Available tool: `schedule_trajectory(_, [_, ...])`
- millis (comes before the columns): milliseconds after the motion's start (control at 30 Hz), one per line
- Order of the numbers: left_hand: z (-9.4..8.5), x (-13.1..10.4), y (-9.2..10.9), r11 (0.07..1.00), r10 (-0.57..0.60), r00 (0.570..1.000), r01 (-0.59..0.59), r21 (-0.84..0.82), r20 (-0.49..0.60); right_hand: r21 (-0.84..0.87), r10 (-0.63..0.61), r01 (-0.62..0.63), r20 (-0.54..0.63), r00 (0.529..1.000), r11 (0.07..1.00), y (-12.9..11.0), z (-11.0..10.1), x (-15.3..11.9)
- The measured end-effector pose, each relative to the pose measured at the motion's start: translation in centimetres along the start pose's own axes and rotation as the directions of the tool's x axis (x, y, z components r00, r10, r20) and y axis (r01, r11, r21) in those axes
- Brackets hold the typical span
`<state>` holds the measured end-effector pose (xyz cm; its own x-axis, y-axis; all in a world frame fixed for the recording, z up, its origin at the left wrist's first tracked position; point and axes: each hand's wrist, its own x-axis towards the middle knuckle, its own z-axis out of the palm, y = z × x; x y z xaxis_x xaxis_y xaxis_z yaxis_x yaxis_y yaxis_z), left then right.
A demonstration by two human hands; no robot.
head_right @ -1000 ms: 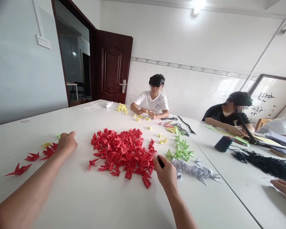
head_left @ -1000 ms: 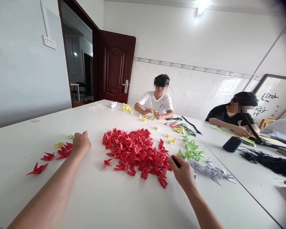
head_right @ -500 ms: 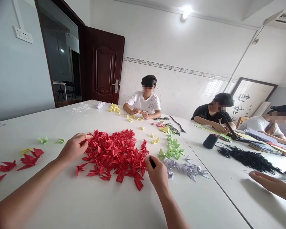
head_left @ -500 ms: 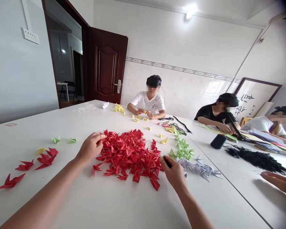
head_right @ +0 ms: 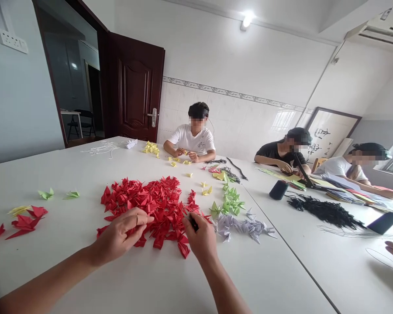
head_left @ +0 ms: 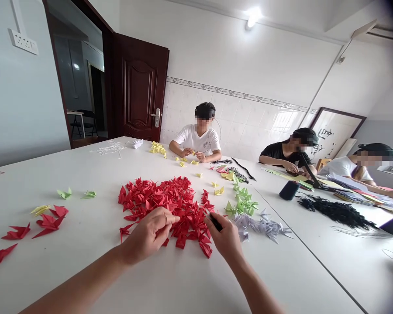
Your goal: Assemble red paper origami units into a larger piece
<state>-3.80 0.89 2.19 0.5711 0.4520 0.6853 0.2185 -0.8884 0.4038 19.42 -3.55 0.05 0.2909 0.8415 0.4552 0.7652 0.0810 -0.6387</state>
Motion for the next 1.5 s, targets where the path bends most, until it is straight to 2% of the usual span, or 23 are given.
schedule_trajectory(133, [0.6,-0.4,1.3,0.999,0.041,0.998,-0.041,-0.004,0.050,0.049,-0.099,0.096,0.055,0.994,0.994,-1.6,0.7,-1.1])
schedule_trajectory(233, [0.9,-0.4,1.4,0.999,0.050,0.997,-0.051,0.016,0.056,0.077,-0.114,0.105,0.112,0.987,0.991,-2.3,1.1,-1.8])
schedule_trajectory(467, [0.8,-0.3,0.9,0.995,-0.103,0.994,0.103,-0.004,-0.041,0.126,-0.131,0.112,0.159,0.978,0.986,-3.2,1.1,-2.4])
schedule_trajectory(600, [0.8,-0.4,0.7,0.993,-0.122,0.989,0.122,0.001,-0.089,0.116,-0.132,0.113,0.171,0.976,0.987,-3.4,1.1,-2.4])
schedule_trajectory(833, [1.2,-0.3,0.2,0.984,-0.178,0.981,0.178,-0.012,-0.072,0.088,-0.125,0.111,0.166,0.978,0.990,-3.4,1.0,-2.2])
schedule_trajectory(1033, [1.5,-0.6,0.2,0.973,-0.231,0.971,0.230,-0.030,-0.060,0.113,-0.176,0.160,0.157,0.972,0.981,-3.3,1.0,-2.5])
schedule_trajectory(1233, [1.6,-0.9,0.6,0.972,-0.214,0.977,0.210,-0.108,-0.020,0.142,-0.228,0.201,0.215,0.950,0.969,-3.4,0.8,-2.9])
schedule_trajectory(1500, [1.7,-1.1,0.9,0.985,-0.132,0.991,0.132,-0.113,0.010,0.164,-0.295,0.260,0.250,0.922,0.952,-3.8,0.6,-3.1])
